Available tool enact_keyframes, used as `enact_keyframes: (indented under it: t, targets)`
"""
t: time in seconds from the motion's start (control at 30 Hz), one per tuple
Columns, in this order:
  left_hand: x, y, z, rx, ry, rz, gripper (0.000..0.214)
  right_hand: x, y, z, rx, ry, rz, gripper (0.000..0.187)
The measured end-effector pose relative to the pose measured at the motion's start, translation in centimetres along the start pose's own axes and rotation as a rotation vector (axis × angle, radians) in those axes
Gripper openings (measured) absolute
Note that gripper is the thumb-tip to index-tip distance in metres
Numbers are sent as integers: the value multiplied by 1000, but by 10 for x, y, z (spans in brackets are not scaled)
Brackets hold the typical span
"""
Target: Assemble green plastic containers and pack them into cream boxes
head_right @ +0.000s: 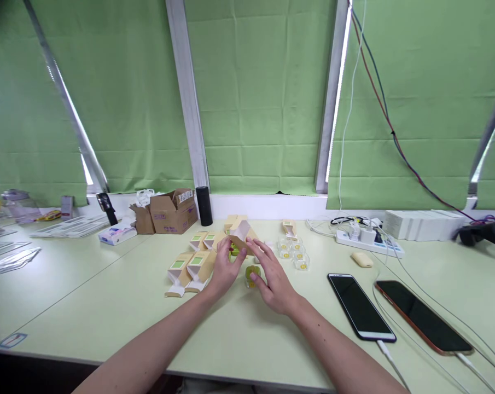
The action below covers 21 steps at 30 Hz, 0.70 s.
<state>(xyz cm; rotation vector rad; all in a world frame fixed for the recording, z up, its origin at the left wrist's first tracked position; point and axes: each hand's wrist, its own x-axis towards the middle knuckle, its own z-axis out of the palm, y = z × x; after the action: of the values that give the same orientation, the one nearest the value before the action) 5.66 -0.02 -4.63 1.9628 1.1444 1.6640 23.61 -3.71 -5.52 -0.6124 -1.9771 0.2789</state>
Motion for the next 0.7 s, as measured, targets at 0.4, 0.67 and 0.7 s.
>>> enact_keyframes:
  t: [0.4,0.67,0.7]
  targets:
    - [21,-22,-11,-305,-4,-198,56,-7,25,8,-147,58,100,40]
    - [30,-30,-21,-405,-160,-316,58,-3,28,5,-462,-192,285,31]
    - [31,-29,-22,-405,-187,-327,59,-1,28,1,-504,-208,322,30]
